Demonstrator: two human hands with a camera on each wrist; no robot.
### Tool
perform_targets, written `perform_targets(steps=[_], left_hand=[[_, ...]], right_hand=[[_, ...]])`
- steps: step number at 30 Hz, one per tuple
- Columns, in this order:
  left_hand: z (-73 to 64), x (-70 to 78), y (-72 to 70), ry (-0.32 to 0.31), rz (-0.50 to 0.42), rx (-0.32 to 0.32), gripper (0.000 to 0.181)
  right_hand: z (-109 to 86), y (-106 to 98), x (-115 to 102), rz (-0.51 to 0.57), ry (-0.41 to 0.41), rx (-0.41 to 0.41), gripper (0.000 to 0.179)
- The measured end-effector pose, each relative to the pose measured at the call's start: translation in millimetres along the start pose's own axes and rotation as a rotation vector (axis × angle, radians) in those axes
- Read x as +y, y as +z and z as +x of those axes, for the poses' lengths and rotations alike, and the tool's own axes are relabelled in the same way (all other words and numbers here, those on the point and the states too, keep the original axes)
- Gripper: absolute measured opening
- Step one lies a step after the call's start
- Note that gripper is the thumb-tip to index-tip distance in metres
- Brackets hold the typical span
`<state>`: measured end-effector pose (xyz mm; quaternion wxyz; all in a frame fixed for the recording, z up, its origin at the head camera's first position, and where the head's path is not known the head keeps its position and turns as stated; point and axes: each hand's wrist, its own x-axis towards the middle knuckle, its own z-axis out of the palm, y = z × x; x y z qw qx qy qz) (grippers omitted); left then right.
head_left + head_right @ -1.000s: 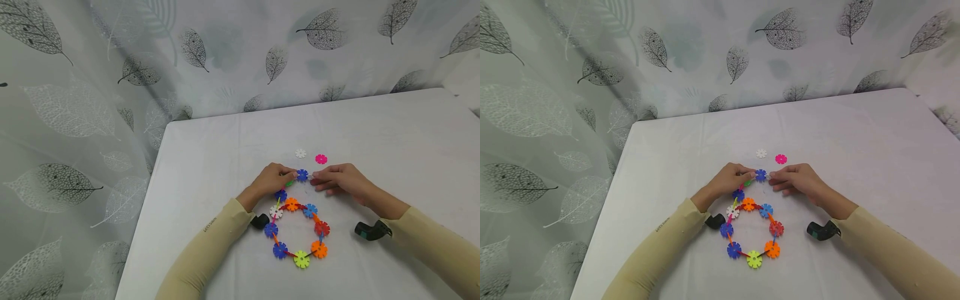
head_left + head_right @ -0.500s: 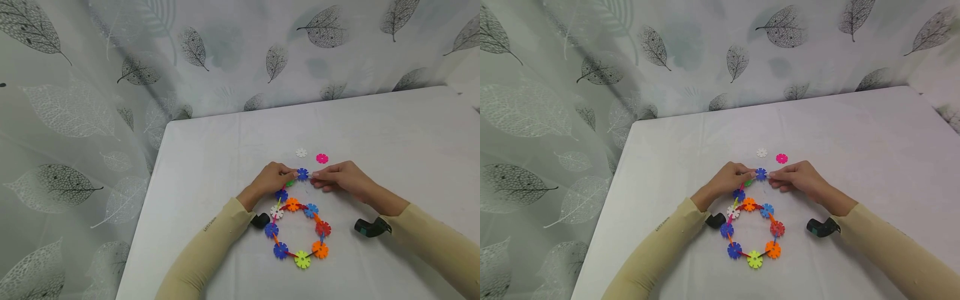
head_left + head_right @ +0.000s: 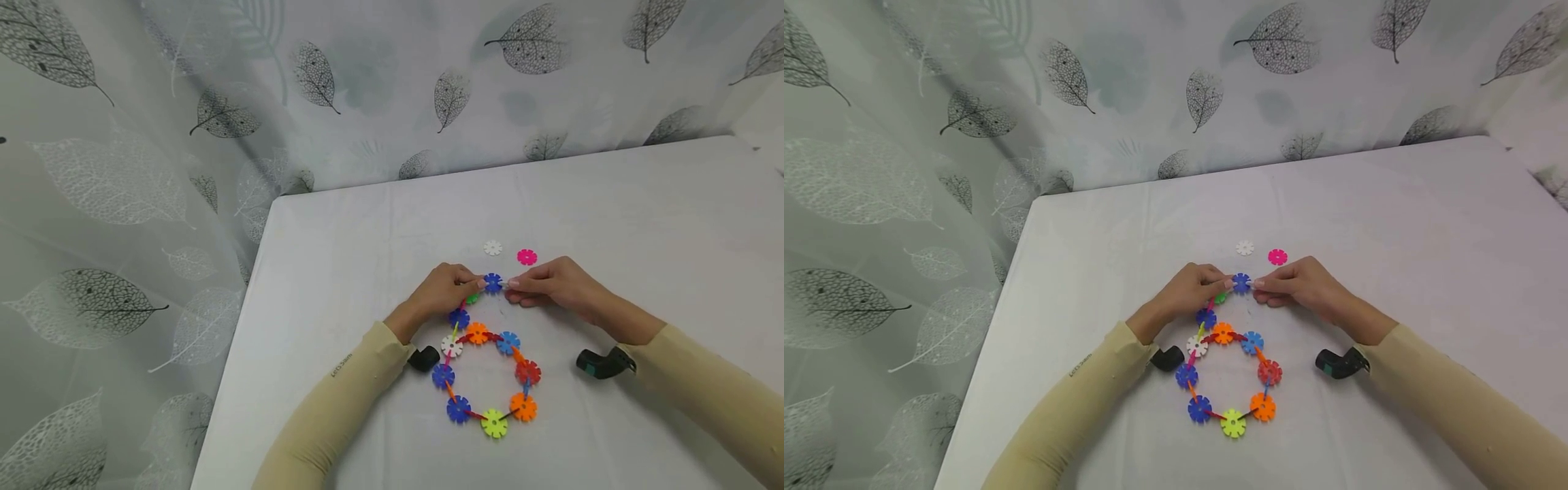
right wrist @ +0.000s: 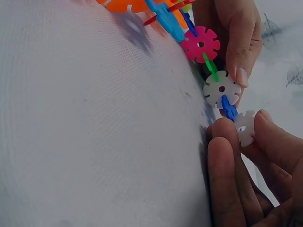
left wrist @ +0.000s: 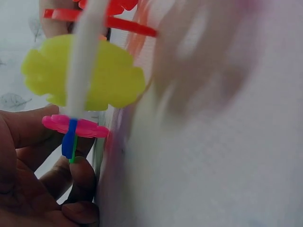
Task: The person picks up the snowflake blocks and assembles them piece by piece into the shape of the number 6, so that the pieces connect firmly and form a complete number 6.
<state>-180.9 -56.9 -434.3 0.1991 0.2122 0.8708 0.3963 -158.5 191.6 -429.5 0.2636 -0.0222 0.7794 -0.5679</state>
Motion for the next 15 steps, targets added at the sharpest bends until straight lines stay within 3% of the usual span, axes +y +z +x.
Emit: perform_targets(steps=[5,11,15], left_hand=[[-0.2,2.7,-0.7,0.008,0.006,0.021,0.029],[-2.1,3.3,3.9,-0.083,-0.036,0.053,0.031],[-3.0,3.1,5.6,-0.106,-0.057,0.063,0.032]], right_hand=[[-0.8,-1.1,-4.6,-0.02,-0.015,0.001,0.042],[-1.1,2.2,-6.3,-0.09,-0.038,0.0,0.051],[-4.6,2.4,-10.1,-0.106,-0.018,-0.004,0.059]])
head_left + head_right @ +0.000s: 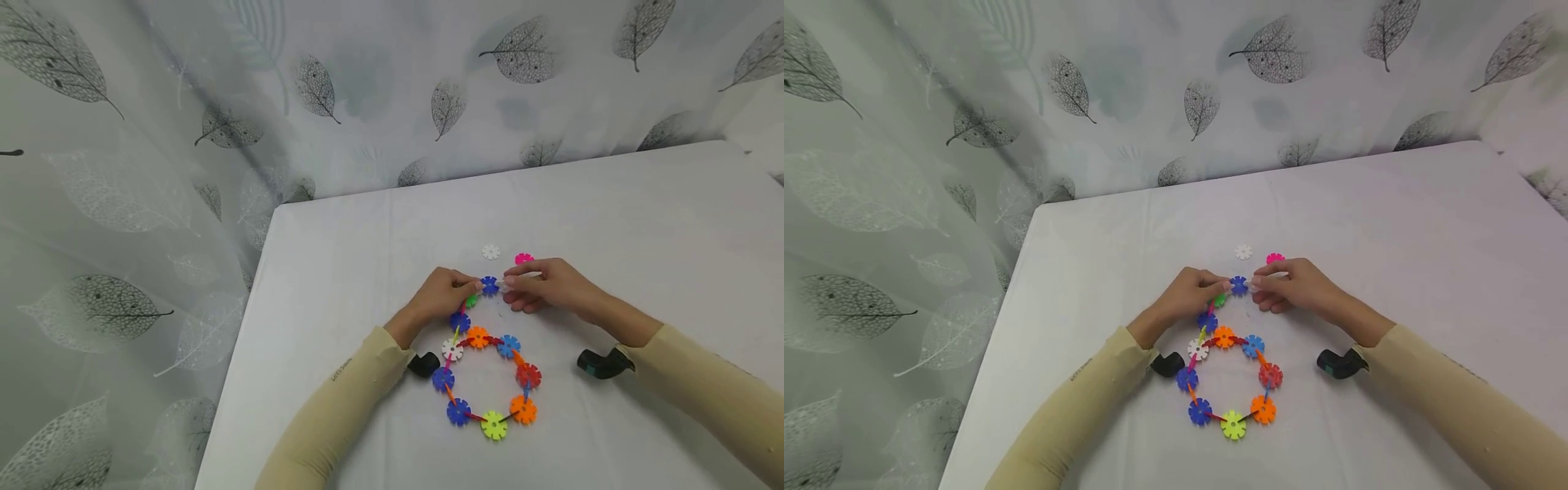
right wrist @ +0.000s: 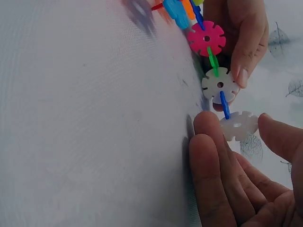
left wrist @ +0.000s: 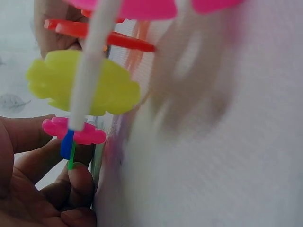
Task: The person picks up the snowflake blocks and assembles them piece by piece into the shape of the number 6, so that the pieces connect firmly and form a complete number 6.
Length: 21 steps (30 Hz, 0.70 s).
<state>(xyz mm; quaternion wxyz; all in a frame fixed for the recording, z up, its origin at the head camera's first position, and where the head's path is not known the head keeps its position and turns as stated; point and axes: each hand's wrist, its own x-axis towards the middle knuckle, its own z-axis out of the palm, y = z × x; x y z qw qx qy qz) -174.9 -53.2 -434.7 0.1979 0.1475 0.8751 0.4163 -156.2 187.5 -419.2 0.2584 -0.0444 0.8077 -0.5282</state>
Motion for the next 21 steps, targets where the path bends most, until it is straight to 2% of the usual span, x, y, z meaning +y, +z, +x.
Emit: perform_targets(steps=[3,6,9,12,15,17,21], left_hand=[[-0.3,-1.3,0.2,0.0,-0.014,-0.005,0.032],[-0.8,-2.0,-1.0,0.005,-0.028,-0.01,0.033],[-1.9,-2.0,-2.8,0.01,-0.051,-0.019,0.032],[-3.1,-1.6,-3.7,0.011,-0.07,-0.03,0.032],[-3.5,-1.3,-3.5,0.011,-0.064,-0.033,0.033],[-3.7,-1.2,-3.1,0.008,-0.058,-0.033,0.033],[-3.8,-1.1,-2.3,0.012,-0.053,-0.031,0.032]], right_hand=[[-2.8,-2.4,-1.6,-0.021,0.015,-0.015,0.064],[-4.8,-7.1,-1.9,-0.071,0.005,0.008,0.063],[-6.2,-11.4,-1.6,-0.149,-0.051,0.114,0.059],[-6.3,-14.4,-0.8,-0.224,-0.107,0.28,0.058],[-5.0,-17.9,-0.6,-0.259,-0.146,0.407,0.063],[-3.6,-20.7,-0.8,-0.258,-0.157,0.45,0.066],[0.6,-25.6,-0.8,-0.269,-0.146,0.488,0.069]])
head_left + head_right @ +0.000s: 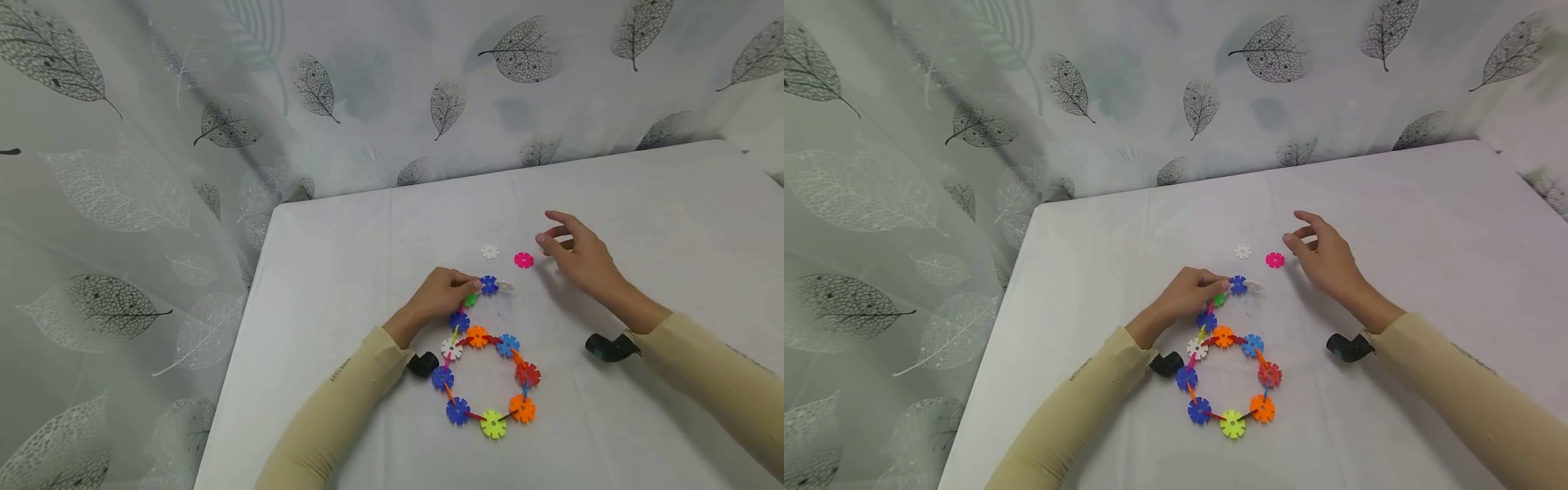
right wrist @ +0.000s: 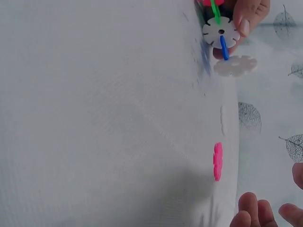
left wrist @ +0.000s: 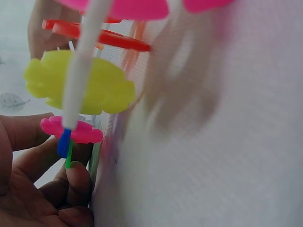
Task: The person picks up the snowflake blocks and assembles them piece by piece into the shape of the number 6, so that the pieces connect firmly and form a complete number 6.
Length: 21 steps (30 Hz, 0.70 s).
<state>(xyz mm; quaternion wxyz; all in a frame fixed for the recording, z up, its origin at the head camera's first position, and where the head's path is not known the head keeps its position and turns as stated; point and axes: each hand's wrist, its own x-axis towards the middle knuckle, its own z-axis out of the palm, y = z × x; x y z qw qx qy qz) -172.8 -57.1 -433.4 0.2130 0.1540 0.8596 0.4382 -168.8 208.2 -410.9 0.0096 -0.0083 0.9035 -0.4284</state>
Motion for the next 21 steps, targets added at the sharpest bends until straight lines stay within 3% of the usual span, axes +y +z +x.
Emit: perform_targets(steps=[11,17,21], left_hand=[[1.0,-1.7,1.3,0.025,0.012,-0.001,0.032],[0.0,-1.3,1.3,0.006,0.001,0.002,0.032],[-0.4,-0.3,0.7,-0.004,0.012,0.008,0.032]], right_hand=[[14.2,2.4,13.3,-0.06,0.024,0.012,0.068],[17.9,8.0,17.1,-0.149,0.055,-0.052,0.059],[20.1,13.1,17.1,-0.228,0.029,-0.095,0.051]])
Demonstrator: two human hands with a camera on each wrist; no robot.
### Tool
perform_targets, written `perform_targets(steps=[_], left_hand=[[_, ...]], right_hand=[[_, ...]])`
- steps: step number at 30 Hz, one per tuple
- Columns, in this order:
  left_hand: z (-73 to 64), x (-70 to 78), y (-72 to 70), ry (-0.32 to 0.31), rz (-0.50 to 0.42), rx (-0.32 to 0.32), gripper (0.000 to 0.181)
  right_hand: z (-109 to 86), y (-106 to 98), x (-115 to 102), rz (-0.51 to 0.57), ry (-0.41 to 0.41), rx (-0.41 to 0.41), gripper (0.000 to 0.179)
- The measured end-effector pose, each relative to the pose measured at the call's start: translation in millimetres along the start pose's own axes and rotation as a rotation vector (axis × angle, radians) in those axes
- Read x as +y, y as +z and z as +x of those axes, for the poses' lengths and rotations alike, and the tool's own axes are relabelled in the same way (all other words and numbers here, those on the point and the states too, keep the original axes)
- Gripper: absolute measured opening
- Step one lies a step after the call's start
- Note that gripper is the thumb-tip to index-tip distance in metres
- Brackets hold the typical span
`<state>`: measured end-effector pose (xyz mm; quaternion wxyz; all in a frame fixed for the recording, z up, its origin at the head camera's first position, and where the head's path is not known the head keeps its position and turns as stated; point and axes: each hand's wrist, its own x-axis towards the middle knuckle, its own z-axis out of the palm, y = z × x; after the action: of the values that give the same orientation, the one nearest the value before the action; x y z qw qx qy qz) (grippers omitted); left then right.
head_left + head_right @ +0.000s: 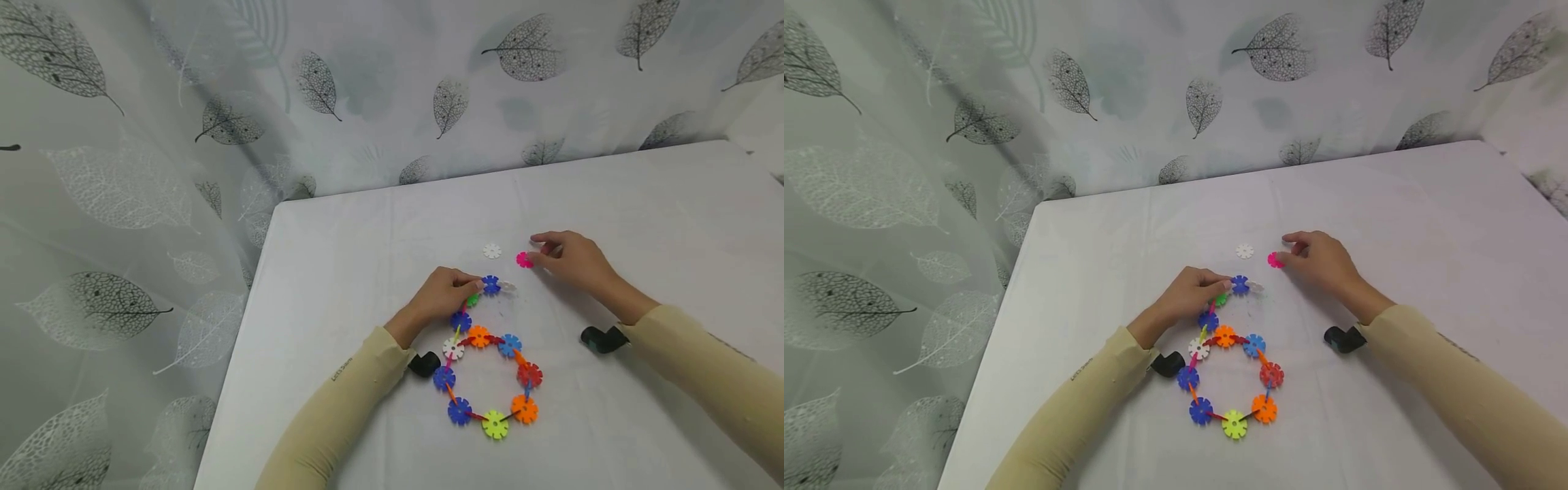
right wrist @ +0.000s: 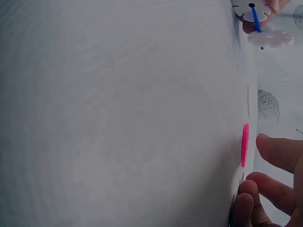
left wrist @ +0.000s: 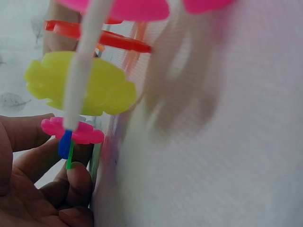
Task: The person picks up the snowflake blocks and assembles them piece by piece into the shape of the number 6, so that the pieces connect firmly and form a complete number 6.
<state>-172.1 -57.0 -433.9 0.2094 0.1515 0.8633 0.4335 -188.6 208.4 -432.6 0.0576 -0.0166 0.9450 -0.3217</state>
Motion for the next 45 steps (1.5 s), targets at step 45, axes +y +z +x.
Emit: perform_targets(steps=[45], left_hand=[[0.3,1.8,0.4,0.001,0.007,-0.019,0.034]], right_hand=[[-51.9,-1.8,-7.5,0.299,0.01,-0.211,0.045]])
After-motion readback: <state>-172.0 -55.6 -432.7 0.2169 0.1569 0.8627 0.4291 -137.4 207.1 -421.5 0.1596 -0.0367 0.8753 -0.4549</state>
